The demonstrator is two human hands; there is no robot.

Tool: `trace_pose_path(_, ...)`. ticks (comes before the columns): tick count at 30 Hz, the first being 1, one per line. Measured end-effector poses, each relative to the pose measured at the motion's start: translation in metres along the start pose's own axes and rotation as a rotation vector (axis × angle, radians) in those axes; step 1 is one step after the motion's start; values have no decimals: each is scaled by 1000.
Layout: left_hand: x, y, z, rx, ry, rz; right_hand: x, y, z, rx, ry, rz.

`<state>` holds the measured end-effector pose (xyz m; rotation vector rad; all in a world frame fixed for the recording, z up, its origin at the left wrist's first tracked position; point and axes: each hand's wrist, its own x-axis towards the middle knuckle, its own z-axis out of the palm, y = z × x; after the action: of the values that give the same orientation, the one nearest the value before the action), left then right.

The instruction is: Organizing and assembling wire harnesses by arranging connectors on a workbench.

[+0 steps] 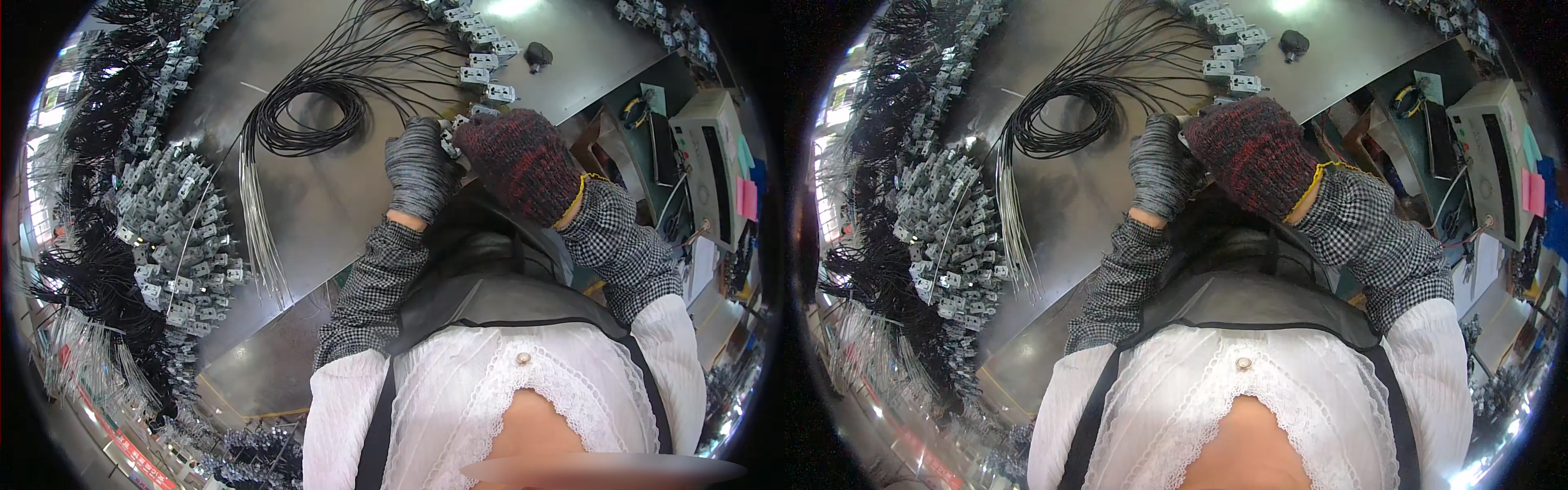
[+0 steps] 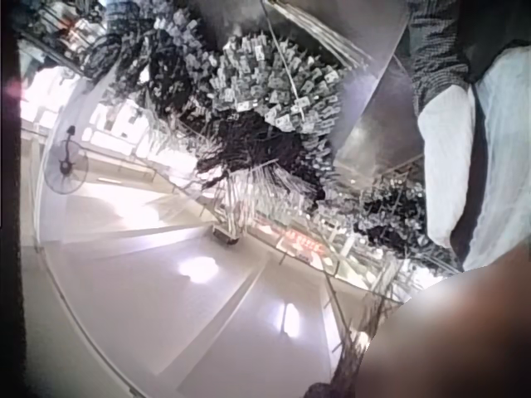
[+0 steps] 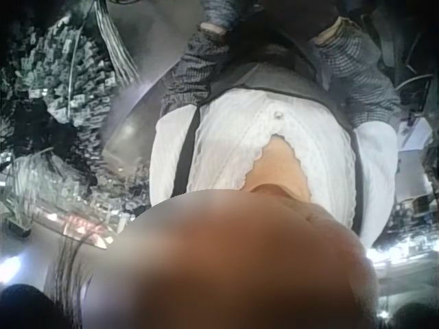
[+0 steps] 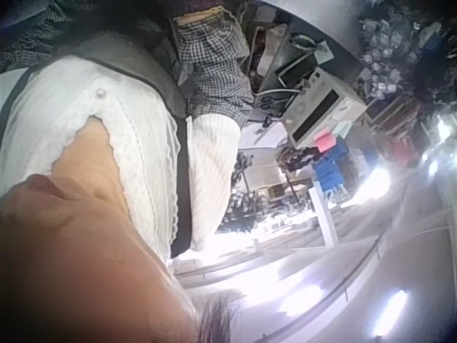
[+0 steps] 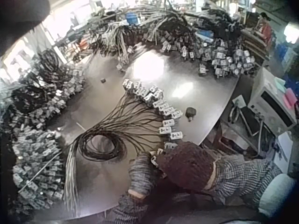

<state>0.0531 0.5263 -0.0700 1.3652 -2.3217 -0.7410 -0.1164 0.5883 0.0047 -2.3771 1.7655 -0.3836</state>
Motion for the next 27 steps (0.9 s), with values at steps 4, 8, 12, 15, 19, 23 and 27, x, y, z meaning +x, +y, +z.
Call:
trace_pose_path(4,0,-2,2,-7,-26,-49,3,-5,-6,-15,-39,30)
trace_pose_path(8,-1,-4,2,-18,10,15,-2,0,5,-36,-13,5)
trace_pose_path(12,-1,-6,5,-21,2,-8,-3,-2,2,-28,9,-15)
trace_pose_path(15,-2,-6,4,-64,0,-12,-3,-3,2,-36,-17,-10)
trace_pose_path(19,-1,1,-2,17,-39,-26,-2,-2,2,-41,-1,-17)
trace_pose_path(23,2,-2,2,-80,-62,-75,8,-6,-9,12,-153,70)
trace_pose_path(27,1,1,0,-52,-46,-59,-1,-2,2,-31,-38,-5)
